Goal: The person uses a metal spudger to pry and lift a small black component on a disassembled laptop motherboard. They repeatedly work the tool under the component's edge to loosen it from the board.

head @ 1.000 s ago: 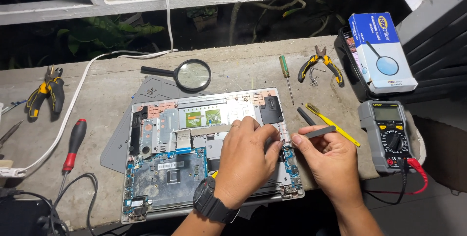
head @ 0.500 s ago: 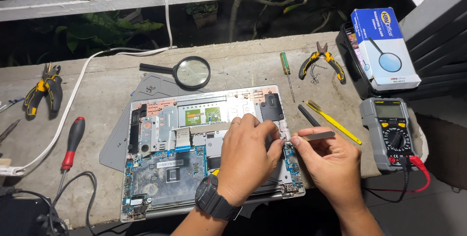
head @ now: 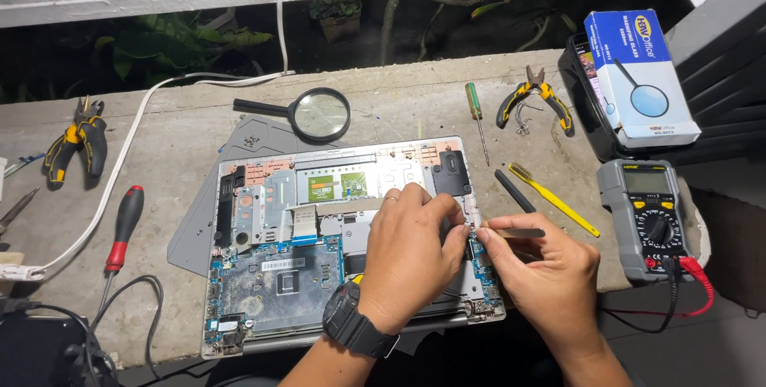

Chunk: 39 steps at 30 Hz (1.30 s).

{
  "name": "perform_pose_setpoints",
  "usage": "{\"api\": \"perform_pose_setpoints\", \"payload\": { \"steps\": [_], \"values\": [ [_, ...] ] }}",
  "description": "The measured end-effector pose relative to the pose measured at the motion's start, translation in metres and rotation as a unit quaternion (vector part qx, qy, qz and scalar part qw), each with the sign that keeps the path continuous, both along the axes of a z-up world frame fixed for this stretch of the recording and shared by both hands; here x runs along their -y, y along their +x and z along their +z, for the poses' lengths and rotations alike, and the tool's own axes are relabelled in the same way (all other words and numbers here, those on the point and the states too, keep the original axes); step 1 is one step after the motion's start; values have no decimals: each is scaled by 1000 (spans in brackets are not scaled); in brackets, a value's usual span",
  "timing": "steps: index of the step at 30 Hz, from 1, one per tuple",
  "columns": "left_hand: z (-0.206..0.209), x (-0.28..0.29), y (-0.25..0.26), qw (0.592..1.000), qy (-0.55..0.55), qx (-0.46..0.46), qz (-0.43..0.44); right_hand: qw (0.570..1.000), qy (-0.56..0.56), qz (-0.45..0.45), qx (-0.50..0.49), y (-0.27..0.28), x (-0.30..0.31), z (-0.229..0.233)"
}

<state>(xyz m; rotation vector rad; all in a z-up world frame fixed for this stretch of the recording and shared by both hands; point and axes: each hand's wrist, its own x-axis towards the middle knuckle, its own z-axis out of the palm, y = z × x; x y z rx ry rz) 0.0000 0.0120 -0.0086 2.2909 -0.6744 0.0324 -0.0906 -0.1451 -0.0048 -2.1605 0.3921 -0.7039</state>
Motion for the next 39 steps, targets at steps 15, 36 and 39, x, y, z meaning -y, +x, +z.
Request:
{"api": "perform_pose_setpoints", "payload": {
  "steps": [15, 36, 39],
  "values": [
    [0, -9, -17, 996, -3, 68, -64, 999, 30, 20, -13, -5, -9, 13],
    [14, -24, -35, 979, 74, 161, -99, 996, -84, 28, -4, -9, -3, 4],
    [11, -23, -32, 979, 83, 149, -110, 998, -52, 26, -5, -7, -5, 5]
  ]
}}
